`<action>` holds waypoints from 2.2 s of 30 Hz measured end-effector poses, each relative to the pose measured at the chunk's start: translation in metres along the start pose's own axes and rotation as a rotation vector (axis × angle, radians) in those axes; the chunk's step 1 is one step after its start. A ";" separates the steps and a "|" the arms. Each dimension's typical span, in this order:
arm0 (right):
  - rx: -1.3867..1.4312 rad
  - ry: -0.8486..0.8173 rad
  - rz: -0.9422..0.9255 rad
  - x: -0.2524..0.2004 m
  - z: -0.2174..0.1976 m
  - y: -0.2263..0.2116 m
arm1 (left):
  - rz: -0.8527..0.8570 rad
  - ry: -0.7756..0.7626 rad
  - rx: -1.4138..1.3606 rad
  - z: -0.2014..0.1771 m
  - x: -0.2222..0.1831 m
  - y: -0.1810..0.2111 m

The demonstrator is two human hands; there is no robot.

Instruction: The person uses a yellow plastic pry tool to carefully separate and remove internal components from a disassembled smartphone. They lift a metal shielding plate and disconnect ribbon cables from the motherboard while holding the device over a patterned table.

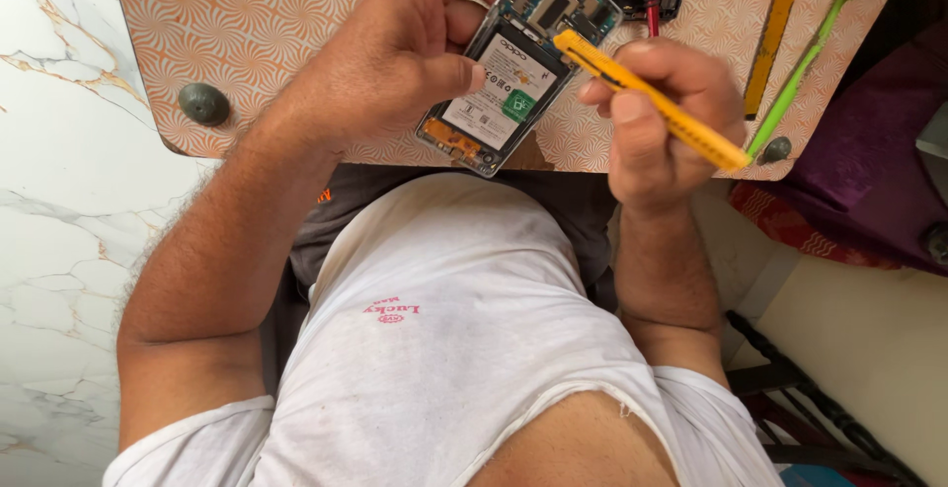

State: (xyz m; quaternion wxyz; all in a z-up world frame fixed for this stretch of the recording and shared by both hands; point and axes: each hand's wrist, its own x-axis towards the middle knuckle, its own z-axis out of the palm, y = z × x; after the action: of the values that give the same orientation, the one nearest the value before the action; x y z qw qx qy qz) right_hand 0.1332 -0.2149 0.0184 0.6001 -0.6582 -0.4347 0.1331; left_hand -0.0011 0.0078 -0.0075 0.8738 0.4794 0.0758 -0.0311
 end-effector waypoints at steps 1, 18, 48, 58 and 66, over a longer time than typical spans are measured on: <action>0.083 0.065 0.036 -0.003 0.000 0.003 | 0.011 0.002 -0.008 0.000 0.000 0.000; 0.083 0.176 0.050 -0.013 -0.021 0.020 | -0.017 0.036 0.302 0.007 0.002 0.001; -0.010 -0.067 -0.108 -0.005 -0.027 0.008 | 0.145 0.040 0.023 0.001 0.003 -0.018; 0.069 -0.062 -0.074 -0.009 -0.025 0.015 | 0.161 0.026 0.011 0.003 0.003 -0.014; 0.170 -0.066 -0.038 -0.008 -0.026 0.013 | 0.180 0.016 0.051 0.001 0.000 -0.020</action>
State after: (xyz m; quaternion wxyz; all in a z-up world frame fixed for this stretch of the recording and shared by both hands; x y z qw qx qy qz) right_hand 0.1518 -0.2368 0.0098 0.6413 -0.5919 -0.4538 0.1799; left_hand -0.0031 -0.0034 -0.0239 0.8598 0.5067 0.0385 0.0493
